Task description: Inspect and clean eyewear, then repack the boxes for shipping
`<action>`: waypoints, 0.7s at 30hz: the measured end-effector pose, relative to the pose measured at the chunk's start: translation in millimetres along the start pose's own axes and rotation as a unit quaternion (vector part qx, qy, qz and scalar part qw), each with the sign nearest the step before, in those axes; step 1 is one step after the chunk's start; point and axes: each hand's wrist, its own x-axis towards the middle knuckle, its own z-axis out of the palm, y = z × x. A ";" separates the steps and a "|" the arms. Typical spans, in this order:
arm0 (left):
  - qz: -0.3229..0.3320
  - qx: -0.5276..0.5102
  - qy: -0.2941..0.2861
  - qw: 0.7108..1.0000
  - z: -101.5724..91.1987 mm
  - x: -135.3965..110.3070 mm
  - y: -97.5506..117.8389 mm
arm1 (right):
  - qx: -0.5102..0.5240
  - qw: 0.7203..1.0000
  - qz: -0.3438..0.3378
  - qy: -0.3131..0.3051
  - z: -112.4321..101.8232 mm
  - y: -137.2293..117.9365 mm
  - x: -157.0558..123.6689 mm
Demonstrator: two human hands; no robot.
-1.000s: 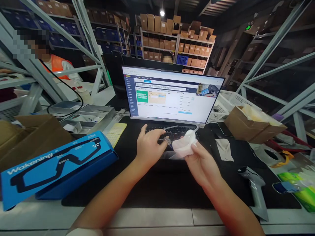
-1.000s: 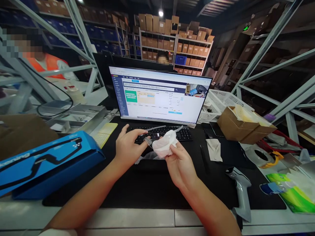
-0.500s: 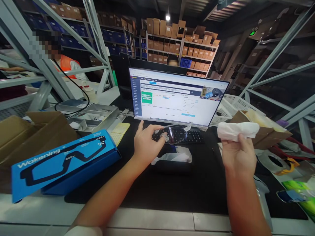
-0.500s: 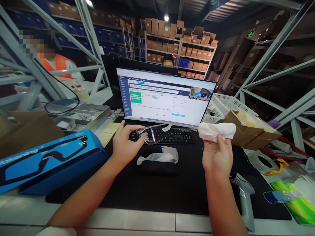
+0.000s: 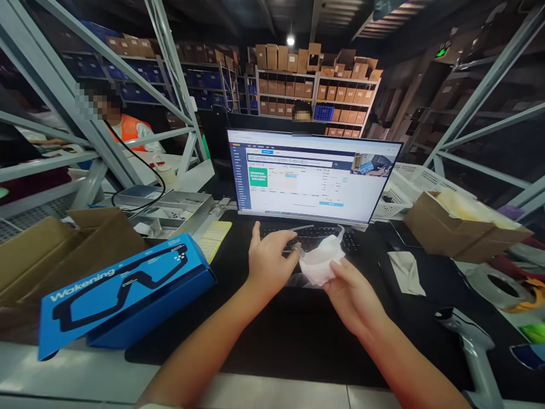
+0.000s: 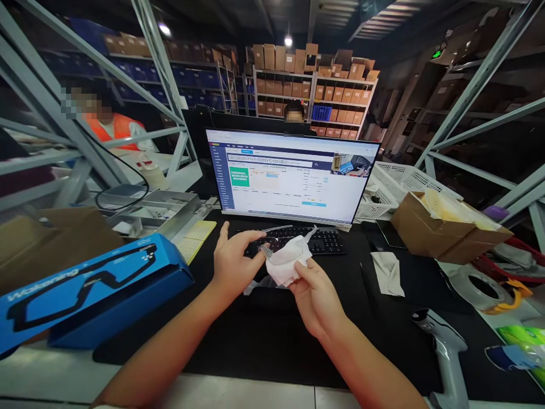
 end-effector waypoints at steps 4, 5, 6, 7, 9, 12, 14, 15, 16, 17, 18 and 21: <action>-0.092 -0.096 -0.014 0.991 8.1 4.4 -12.7 | 0.016 0.997 -0.050 0.058 -9.5 -13.7 8.8; -0.139 -0.157 -0.007 0.978 10.5 6.5 -18.0 | 0.015 0.994 -0.078 0.074 -12.4 -19.1 11.8; -0.193 -0.234 0.006 0.953 12.8 9.0 -23.5 | 0.010 0.990 -0.113 0.089 -15.2 -25.7 14.2; -0.244 -0.318 0.025 0.916 14.7 11.5 -28.9 | 0.002 0.983 -0.152 0.102 -17.7 -33.5 15.8; -0.326 -0.469 0.057 0.819 16.6 16.4 -37.3 | -0.018 0.962 -0.242 0.123 -21.7 -52.0 15.2; -0.391 -0.606 0.005 0.692 13.5 19.7 -39.2 | -0.061 0.901 -0.401 0.155 -24.8 -80.1 4.7; -0.405 -0.667 -0.074 0.620 9.4 17.8 -33.0 | -0.082 0.859 -0.473 0.177 -26.6 -92.6 -4.8; -0.407 -0.690 -0.108 0.589 7.5 15.8 -28.3 | -0.083 0.847 -0.489 0.190 -28.0 -96.1 -8.8; -0.408 -0.707 -0.135 0.562 5.9 13.3 -23.0 | -0.073 0.842 -0.493 0.206 -29.8 -97.8 -12.0; -0.408 -0.721 -0.157 0.538 4.7 10.6 -17.3 | -0.057 0.840 -0.491 0.223 -32.0 -98.0 -14.1; -0.407 -0.732 -0.176 0.517 3.9 8.0 -11.8 | -0.040 0.841 -0.485 0.237 -34.5 -97.1 -15.2; -0.398 -0.760 -0.225 0.462 3.4 1.1 1.6 | -0.013 0.852 -0.459 0.254 -41.2 -91.0 -14.6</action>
